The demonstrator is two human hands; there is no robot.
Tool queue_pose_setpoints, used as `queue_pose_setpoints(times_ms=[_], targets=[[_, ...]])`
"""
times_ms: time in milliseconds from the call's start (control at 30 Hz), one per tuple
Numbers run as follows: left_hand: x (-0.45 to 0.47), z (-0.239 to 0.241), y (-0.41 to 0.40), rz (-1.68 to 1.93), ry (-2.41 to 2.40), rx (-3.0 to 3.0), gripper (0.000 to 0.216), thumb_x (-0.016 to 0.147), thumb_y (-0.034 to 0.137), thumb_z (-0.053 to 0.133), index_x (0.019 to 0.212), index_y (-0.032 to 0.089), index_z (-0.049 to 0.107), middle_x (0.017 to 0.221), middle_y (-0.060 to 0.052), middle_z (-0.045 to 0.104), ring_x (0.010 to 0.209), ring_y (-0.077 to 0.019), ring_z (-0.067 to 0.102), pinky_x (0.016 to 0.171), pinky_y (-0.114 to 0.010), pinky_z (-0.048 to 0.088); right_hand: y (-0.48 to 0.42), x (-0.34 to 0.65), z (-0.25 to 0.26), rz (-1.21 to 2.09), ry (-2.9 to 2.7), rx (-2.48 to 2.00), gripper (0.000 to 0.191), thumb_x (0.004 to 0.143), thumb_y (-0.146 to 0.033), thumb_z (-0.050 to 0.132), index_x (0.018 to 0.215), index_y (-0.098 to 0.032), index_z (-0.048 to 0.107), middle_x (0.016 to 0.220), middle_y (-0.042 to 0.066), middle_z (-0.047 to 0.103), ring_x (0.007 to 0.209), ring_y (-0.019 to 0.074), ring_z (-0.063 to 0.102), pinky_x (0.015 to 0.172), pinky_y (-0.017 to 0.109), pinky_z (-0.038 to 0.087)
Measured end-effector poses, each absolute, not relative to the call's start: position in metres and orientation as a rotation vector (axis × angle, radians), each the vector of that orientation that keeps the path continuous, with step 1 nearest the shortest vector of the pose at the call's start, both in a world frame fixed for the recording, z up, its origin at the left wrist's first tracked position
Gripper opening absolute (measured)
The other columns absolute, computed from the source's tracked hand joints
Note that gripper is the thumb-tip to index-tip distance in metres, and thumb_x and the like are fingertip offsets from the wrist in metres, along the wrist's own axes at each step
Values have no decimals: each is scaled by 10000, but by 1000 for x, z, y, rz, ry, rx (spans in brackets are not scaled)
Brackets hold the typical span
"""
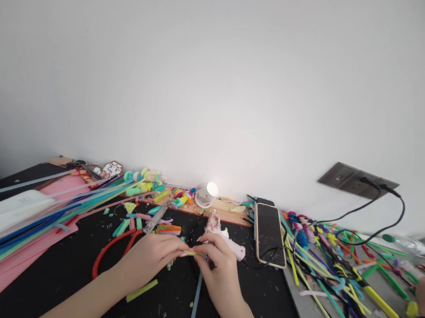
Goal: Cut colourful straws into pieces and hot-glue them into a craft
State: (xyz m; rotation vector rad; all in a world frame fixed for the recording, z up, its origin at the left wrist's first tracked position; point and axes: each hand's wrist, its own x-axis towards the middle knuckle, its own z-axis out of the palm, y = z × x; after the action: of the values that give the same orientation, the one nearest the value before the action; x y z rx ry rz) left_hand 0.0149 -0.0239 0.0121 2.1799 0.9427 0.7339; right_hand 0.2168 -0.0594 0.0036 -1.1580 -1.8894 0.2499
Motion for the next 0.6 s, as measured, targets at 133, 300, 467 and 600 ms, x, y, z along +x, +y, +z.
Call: queue_pose_setpoints(times_ms=[133,300,467,600], targets=[[15,11,-24,752,958,2147,283,950,278,459,944,272,742,917,-12,760,853,-207,689,762,-287,503,-60,216,5,239,-1886,-1144,141,895,-173,594,854,-206,724,945,69,666,754,161,646,635,261,534],[15,13,-23,771,965,2137,267,943,286,480,1001,277,740,996,-16,763,916,-218,690,802,-292,502,-60,216,5,240,-1861,-1179,154,899,-169,577,863,-210,721,957,71,666,790,170,654,645,262,535],[15,15,-23,753,969,2154,310,951,282,434,951,268,744,839,-17,746,743,-190,661,709,-286,484,-60,217,6,245,-1877,-1187,167,892,-148,569,872,-221,718,957,62,665,832,179,660,684,273,541],[16,14,-24,741,986,2181,331,947,283,413,930,263,743,741,-10,709,665,-175,628,647,-273,452,-60,216,3,266,-1862,-1193,157,889,-140,571,884,-225,704,967,54,663,895,187,654,773,301,547]])
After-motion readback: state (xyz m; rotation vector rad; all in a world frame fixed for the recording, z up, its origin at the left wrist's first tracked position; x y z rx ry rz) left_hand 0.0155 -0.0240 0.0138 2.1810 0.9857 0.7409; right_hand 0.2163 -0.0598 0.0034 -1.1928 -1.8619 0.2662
